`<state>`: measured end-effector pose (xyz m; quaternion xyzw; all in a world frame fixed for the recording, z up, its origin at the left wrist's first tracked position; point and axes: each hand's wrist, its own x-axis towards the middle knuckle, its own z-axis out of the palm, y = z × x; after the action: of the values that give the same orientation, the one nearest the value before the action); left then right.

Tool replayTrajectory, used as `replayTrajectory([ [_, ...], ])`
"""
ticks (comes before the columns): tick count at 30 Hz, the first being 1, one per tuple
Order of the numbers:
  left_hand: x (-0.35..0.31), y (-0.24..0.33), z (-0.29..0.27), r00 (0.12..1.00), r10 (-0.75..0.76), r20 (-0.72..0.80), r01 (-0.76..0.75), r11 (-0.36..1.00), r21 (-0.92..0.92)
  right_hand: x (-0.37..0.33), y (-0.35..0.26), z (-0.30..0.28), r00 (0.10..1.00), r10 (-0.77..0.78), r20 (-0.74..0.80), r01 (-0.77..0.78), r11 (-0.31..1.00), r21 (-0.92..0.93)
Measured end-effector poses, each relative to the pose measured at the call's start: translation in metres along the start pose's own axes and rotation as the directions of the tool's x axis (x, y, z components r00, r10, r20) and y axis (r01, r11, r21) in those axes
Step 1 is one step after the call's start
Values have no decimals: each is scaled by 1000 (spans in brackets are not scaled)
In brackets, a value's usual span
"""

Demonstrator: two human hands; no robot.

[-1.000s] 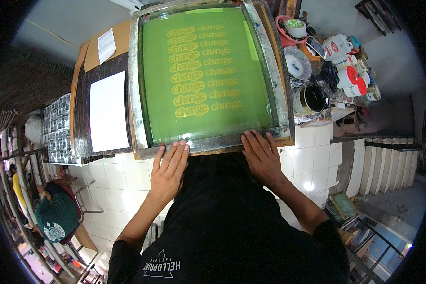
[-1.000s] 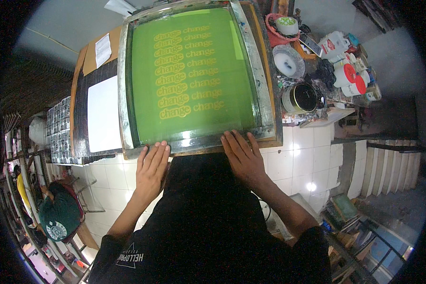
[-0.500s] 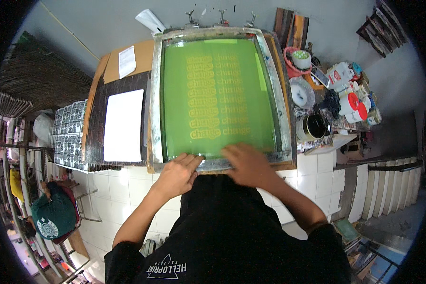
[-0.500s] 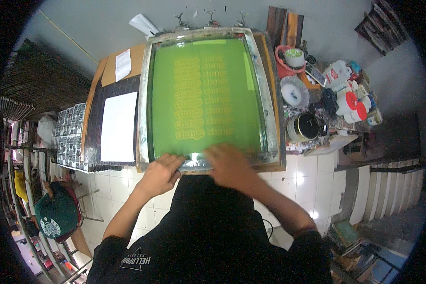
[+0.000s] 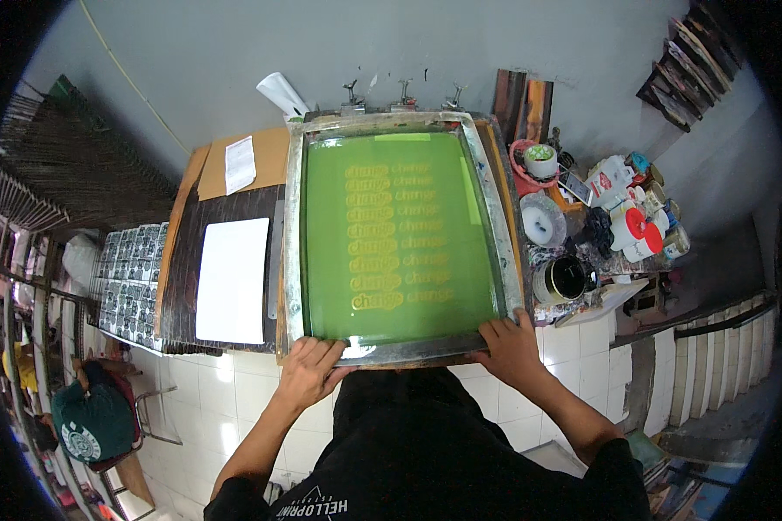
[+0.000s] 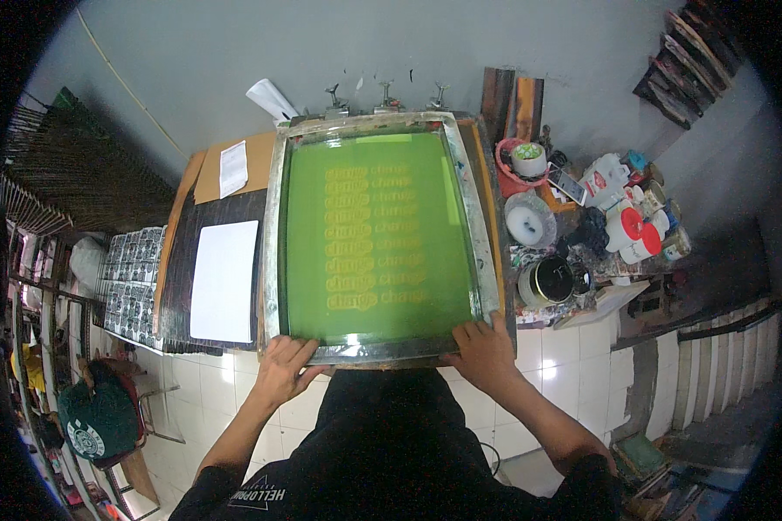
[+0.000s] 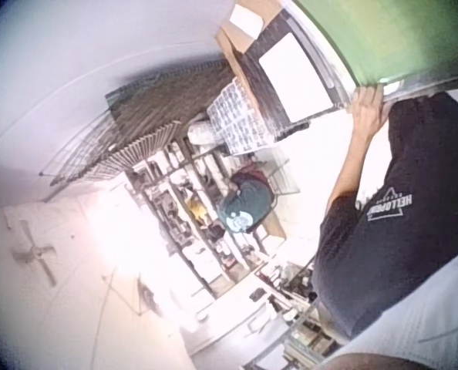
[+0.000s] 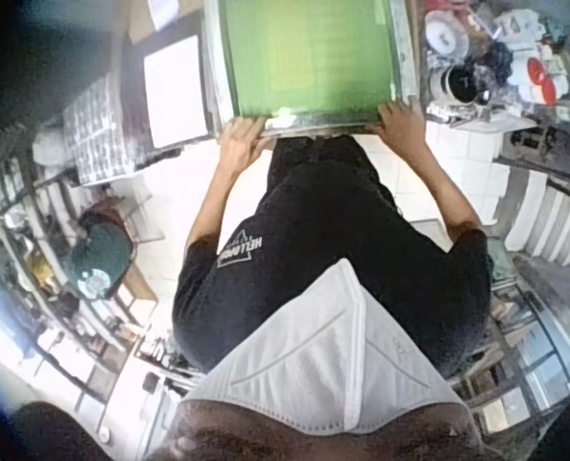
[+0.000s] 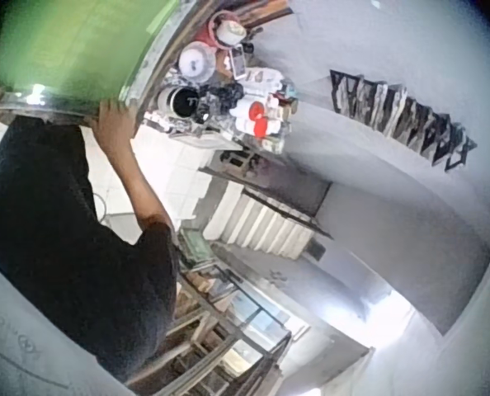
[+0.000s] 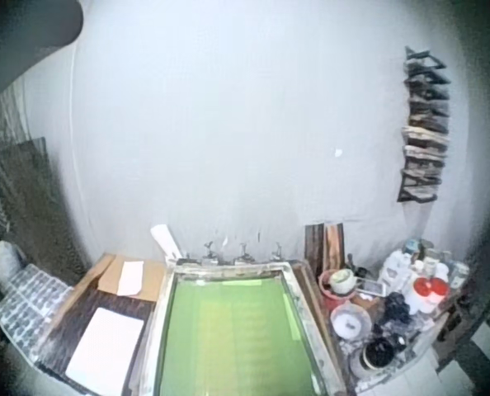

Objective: The person applies clear adhesive tape to the edges of a screen printing frame, using shears to cut the tape and pressing it down by hand along the interior border of the mesh.

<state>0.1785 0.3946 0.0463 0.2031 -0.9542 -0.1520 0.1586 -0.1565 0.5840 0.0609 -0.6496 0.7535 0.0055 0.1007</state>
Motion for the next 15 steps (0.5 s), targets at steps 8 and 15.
replayTrajectory([
  [8, 28, -33, -17, 919, -343, -196, 322, 938, -129, 27, 26, -11, 854, 193, -484, -22, 942, 336],
  [15, 81, -98, 12, 657, -752, 52, 580, 461, -671, 86, 73, 24, 805, 479, -350, -234, 799, 554],
])
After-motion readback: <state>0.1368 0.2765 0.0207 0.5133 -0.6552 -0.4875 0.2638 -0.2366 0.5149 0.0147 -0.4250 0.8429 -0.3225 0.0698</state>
